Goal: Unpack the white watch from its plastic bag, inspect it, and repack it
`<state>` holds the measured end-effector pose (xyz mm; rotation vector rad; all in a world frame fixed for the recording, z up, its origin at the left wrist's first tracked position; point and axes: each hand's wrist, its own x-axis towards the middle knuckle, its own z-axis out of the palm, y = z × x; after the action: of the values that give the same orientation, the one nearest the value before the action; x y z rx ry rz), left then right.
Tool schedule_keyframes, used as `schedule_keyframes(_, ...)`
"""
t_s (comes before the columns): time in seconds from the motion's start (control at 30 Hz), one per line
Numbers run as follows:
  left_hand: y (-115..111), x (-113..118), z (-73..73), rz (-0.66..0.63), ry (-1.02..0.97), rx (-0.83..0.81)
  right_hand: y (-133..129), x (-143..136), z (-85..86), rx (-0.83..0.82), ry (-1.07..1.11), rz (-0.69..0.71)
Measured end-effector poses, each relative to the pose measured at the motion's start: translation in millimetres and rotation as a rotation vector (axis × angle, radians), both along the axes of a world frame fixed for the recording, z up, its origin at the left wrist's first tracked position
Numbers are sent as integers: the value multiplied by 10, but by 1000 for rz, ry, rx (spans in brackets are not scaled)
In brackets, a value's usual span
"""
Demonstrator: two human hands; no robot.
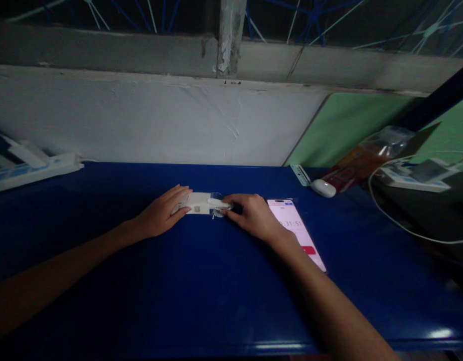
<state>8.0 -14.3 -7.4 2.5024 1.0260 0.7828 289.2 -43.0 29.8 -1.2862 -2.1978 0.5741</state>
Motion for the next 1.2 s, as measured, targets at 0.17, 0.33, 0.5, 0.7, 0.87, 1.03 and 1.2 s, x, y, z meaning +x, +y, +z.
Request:
schedule_keyframes(0.17, -10, 10, -17, -18, 21, -3, -27, -127, -138, 49, 12, 25)
schedule_keyframes(0.33, -9, 21, -12, -52, 62, 7, 10, -11, -70, 130, -94, 75)
schedule_keyframes(0.5, 14, 15, -18, -84, 41, 32, -26, -33, -24, 132, -156, 157)
schedule_keyframes(0.7, 12, 14, -18, -60, 33, 41, -99, -152, -60, 137, -202, 191)
schedule_keyframes(0.87, 3, 19, -16, -55, 16, 33, -43, -44, -57, 173, -225, 116)
schedule_keyframes(1.03, 24, 1, -91, -39, 53, 110, -80, -97, -88, 129, -243, 167)
schedule_keyframes(1.2, 21, -8, -97, -47, 90, 189, -177, -228, -71, 61, -207, 179)
